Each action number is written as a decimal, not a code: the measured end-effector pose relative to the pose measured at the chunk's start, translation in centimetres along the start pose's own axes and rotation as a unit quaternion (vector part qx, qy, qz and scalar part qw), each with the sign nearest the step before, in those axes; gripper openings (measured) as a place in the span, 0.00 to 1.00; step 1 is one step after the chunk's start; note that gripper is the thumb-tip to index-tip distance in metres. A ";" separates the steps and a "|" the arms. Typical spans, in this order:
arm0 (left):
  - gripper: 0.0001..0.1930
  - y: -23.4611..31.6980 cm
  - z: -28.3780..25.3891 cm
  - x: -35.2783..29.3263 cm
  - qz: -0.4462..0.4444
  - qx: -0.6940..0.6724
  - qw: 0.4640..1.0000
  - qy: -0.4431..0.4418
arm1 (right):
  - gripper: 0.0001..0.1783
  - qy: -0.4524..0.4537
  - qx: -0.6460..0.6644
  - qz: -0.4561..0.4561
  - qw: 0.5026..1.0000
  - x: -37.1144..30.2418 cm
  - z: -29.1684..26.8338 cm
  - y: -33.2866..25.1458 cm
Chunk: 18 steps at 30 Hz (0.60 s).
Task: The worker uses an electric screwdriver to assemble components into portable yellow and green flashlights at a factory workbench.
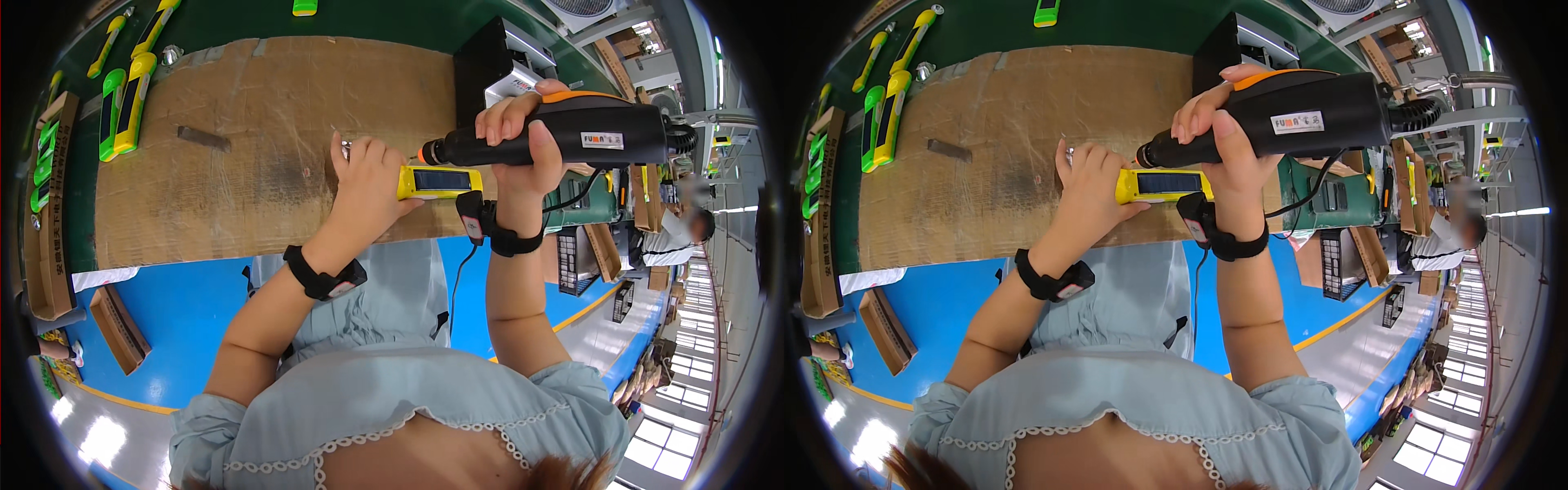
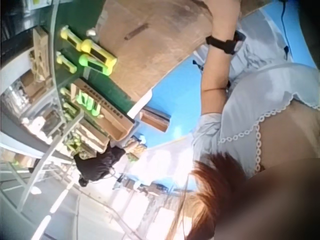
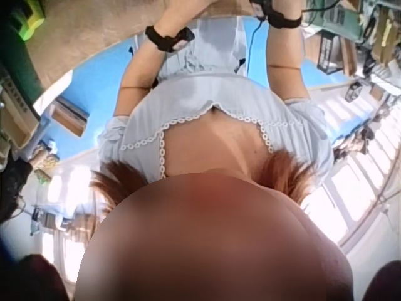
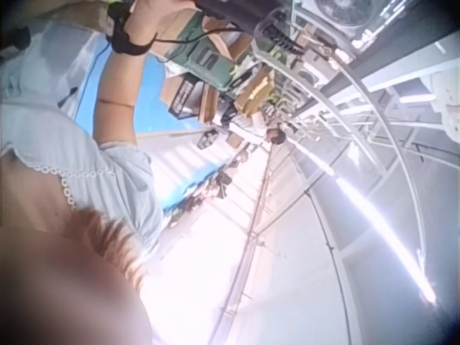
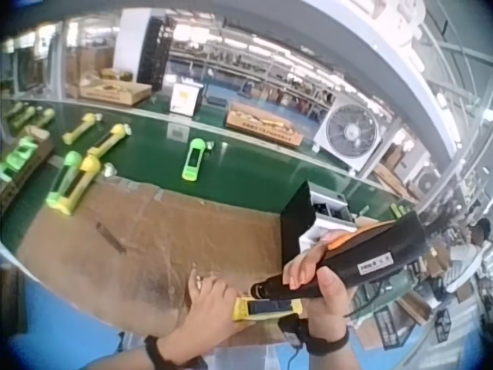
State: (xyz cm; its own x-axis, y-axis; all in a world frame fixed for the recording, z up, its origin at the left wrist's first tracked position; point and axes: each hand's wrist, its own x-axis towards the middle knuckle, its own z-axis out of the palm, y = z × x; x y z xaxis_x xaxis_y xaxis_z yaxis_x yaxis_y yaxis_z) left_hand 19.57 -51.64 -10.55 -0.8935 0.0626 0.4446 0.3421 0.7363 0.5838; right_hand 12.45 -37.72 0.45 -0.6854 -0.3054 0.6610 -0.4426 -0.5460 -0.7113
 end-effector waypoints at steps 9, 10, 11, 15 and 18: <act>0.26 -1.0 -1.1 0.8 -0.003 -0.035 0.995 -0.089 | 0.25 -0.120 0.034 0.048 0.991 0.4 -1.8 0.4; 0.26 -1.0 -1.1 0.9 -0.002 -0.038 0.995 -0.091 | 0.25 -0.128 0.039 0.045 0.990 0.4 -1.8 0.4; 0.26 -1.0 -1.2 0.9 -0.002 -0.038 0.995 -0.091 | 0.25 -0.128 0.039 0.045 0.990 0.4 -1.8 0.4; 0.26 -0.9 -1.1 0.9 -0.006 -0.040 0.995 -0.088 | 0.25 -0.150 0.018 0.058 0.987 0.2 -1.9 0.7; 0.26 -0.8 -1.3 0.9 -0.007 -0.042 0.995 -0.091 | 0.25 -0.150 0.029 0.064 0.986 -0.2 -1.9 0.9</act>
State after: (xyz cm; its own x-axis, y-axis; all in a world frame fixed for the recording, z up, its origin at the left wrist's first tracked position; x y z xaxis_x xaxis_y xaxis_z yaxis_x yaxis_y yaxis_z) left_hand 18.88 -53.00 -9.76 -0.9337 0.1787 0.3102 0.3452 0.6792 0.6477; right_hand 11.14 -36.67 -0.75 -0.5281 -0.5867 0.6140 -0.3244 -0.5288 -0.7843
